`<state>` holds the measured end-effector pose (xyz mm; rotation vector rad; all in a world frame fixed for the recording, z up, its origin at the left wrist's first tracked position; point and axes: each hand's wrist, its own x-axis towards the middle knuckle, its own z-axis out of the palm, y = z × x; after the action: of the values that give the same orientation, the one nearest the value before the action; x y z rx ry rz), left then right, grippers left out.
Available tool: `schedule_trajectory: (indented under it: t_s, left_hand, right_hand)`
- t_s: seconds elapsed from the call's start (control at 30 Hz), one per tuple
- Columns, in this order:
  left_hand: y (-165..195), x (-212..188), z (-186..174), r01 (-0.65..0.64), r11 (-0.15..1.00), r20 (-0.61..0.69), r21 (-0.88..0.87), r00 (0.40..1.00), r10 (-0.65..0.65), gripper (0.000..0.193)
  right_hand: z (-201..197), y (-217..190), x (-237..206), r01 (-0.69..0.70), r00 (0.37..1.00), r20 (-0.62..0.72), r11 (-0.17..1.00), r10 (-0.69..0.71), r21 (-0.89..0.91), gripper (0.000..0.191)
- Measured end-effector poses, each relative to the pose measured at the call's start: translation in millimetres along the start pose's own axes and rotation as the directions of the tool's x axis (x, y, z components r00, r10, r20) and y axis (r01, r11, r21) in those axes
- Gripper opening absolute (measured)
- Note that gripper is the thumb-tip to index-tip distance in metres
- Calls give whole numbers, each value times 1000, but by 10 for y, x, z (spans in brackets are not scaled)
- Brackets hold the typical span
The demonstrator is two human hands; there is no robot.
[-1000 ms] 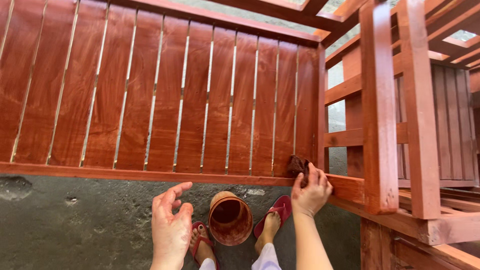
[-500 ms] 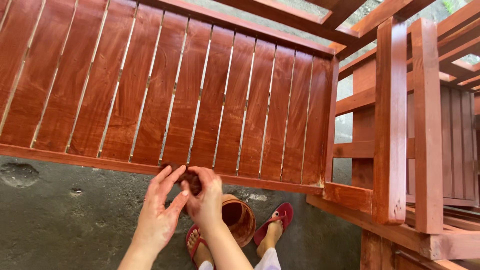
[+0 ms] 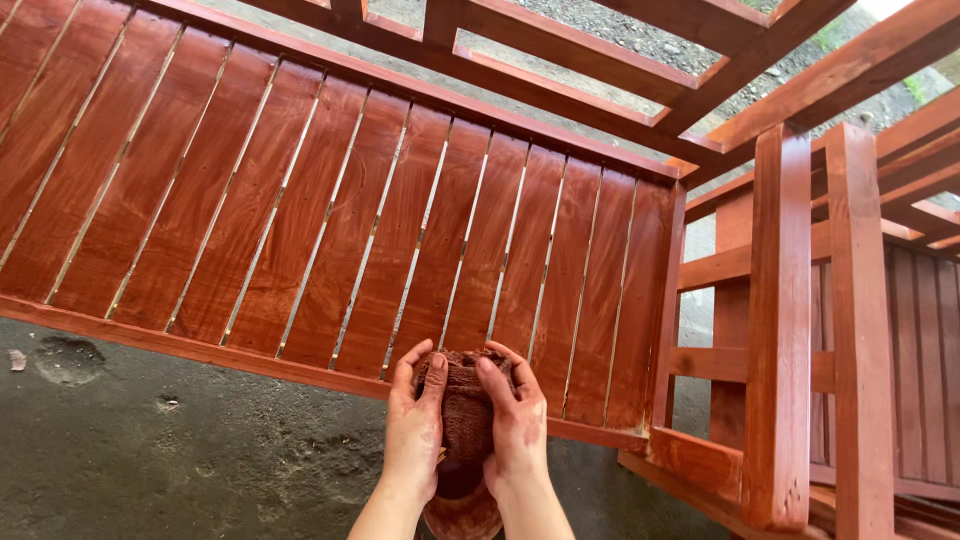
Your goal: The person applies reddish-brown wood stain to slatted wooden benches and chairs using a cloth, dipping the cloth into a bucket of stain and wiping it across the seat slats, edges, and frames of several furniture pieces.
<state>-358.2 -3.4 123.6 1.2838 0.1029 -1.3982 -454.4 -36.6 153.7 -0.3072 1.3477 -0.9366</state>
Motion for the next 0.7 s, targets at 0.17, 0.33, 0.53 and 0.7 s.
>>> schedule_trajectory:
  t_s: [0.17,0.33,0.53,0.7]
  left_hand:
    - [-84,176,242,-148,940,-154,306,967,203,41]
    - [-194,354,476,-90,862,-41,498,991,128,61]
    - [-389,469,1011,343,932,86,120,931,-354,50]
    - [-546,544,1236,228,810,-17,540,965,-261,63]
  right_hand:
    - [-168,-38,95,-44,992,114,987,61,-152,47]
    - [-580,-245,569,108,971,226,985,-76,-135,33]
    - [-914,-732,833,-302,944,206,926,257,227,29]
    - [-942,-1007,766,-346,882,421,898,213,273,75]
